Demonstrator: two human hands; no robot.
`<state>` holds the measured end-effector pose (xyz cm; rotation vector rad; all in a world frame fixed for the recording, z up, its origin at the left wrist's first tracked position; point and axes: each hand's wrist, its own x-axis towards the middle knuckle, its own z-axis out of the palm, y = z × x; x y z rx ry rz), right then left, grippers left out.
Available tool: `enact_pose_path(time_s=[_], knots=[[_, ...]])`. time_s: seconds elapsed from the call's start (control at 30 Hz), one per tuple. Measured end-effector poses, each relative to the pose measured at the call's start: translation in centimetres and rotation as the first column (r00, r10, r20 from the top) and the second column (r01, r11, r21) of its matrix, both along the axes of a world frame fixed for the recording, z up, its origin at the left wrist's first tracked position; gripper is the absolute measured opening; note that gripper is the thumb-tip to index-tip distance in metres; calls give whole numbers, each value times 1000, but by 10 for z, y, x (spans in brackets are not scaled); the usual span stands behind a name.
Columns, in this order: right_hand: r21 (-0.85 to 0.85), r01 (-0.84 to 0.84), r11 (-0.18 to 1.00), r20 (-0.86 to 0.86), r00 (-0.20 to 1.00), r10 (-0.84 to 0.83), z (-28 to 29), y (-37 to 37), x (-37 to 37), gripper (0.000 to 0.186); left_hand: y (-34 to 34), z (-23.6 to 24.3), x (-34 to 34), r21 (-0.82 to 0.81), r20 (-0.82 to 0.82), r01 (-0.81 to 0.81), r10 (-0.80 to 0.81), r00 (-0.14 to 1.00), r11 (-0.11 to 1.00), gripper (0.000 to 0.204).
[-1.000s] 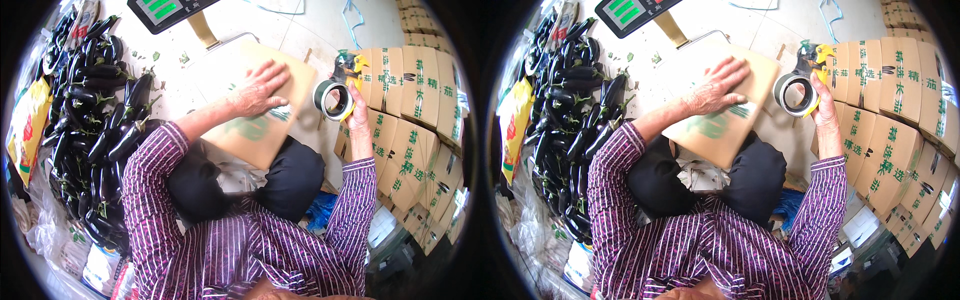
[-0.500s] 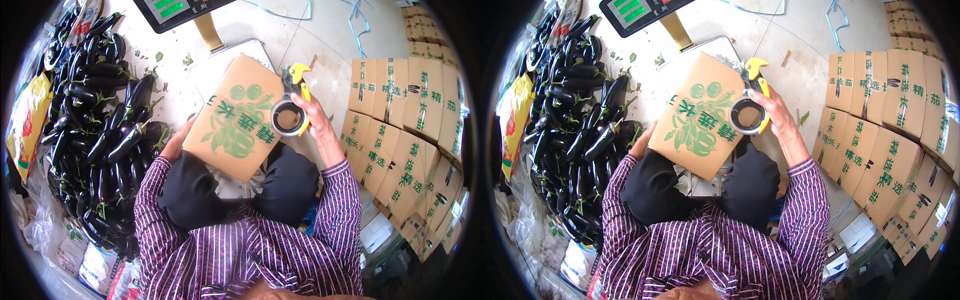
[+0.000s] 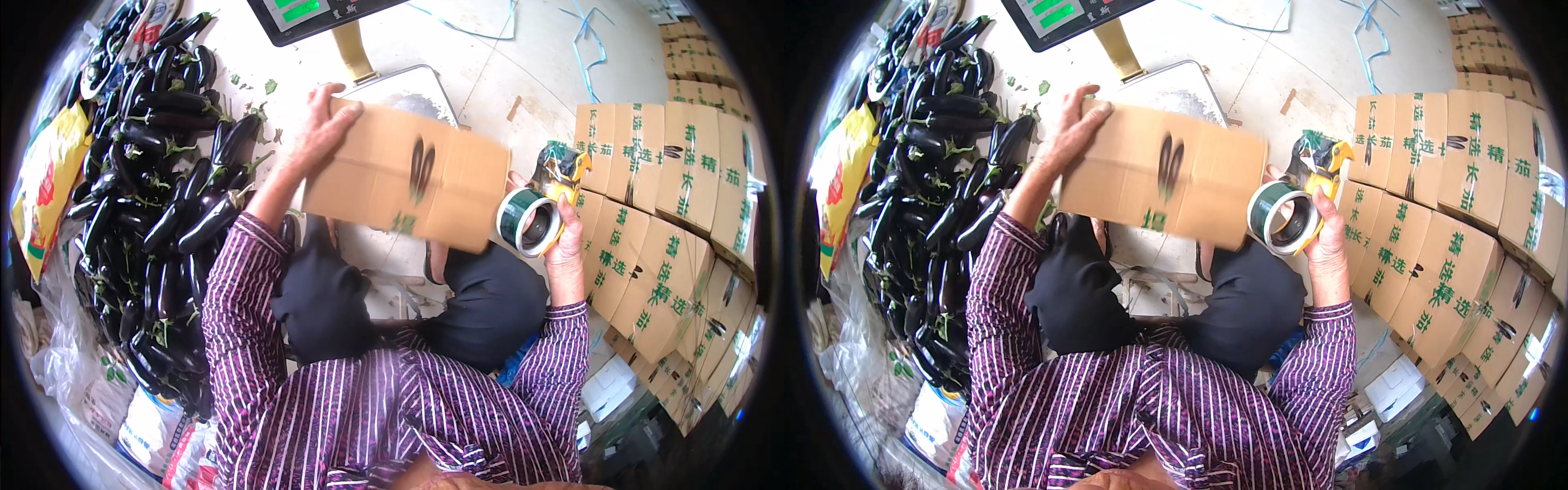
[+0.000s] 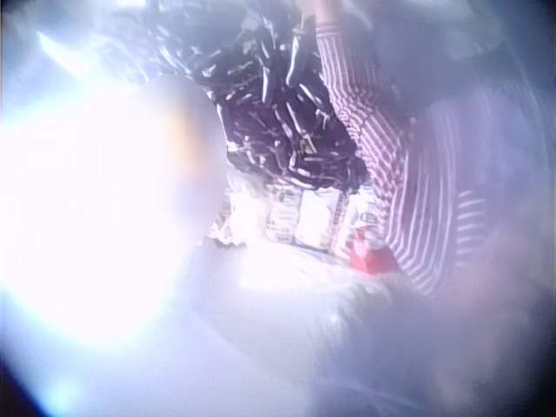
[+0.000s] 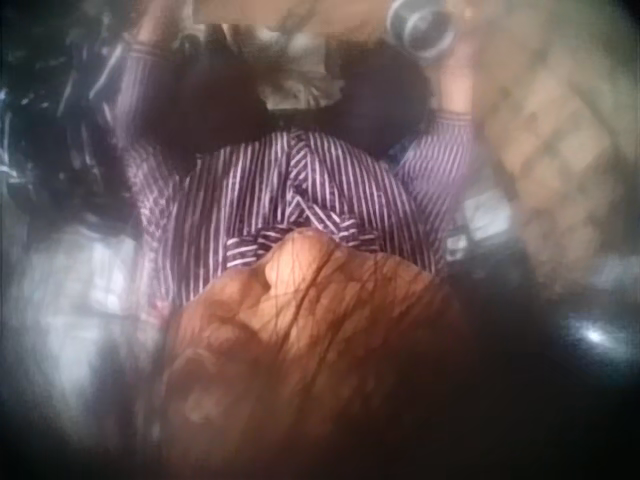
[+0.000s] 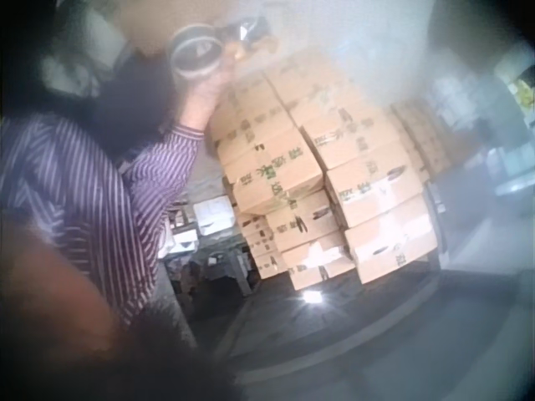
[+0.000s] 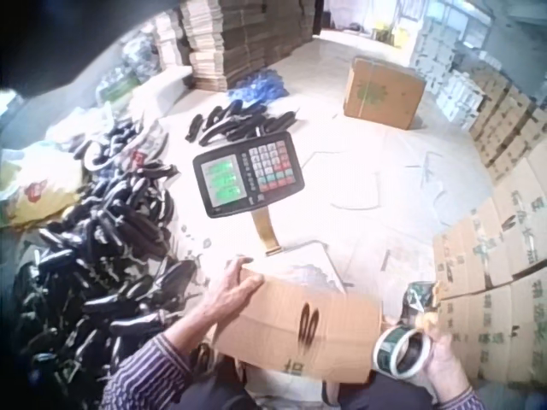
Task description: The person selects eggplants from a large pile on the floor, places them into a cardboard box lined with a blue plastic bag, and then seals the box with tape. The person is sitting on the floor during the task.
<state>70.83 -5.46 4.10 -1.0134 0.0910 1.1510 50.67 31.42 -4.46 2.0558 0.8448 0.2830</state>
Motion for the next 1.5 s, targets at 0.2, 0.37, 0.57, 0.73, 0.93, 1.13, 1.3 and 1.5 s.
enact_pose_path(time_s=[0.2, 0.37, 0.57, 0.73, 0.93, 1.13, 1.3, 1.5], knots=[[-266, 116, 957, 129, 988, -84, -2, -8, -4, 47, -33, 15, 40, 282, -138, 250, -219, 966, 926, 42], [-358, -77, 931, 433, 869, 239, 15, 11, 8, 57, -63, 16, 49, 693, -90, 297, -330, 940, 657, 38], [-408, -221, 886, 278, 894, 352, -12, 37, 17, 60, -76, 16, 74, 684, -145, 406, -432, 890, 606, 30], [-393, -206, 896, 289, 897, 333, -9, 45, 7, 67, -80, 10, 75, 679, -41, 349, -441, 897, 646, 27], [-388, -225, 894, 319, 877, 359, -8, 42, 10, 68, -76, 13, 84, 609, -132, 417, -432, 892, 675, 25], [-390, -216, 895, 559, 717, 417, 27, 33, 3, 67, -26, 17, 37, 692, -250, 392, -308, 918, 606, 26], [-470, -131, 873, 780, 402, 480, 51, 64, -25, 65, -36, 49, 25, -415, 333, 48, 102, 937, 909, 42], [-600, 16, 800, 800, 30, 599, 60, 101, -51, 65, -69, 134, 10, -699, 248, 257, -110, 962, 668, 56]])
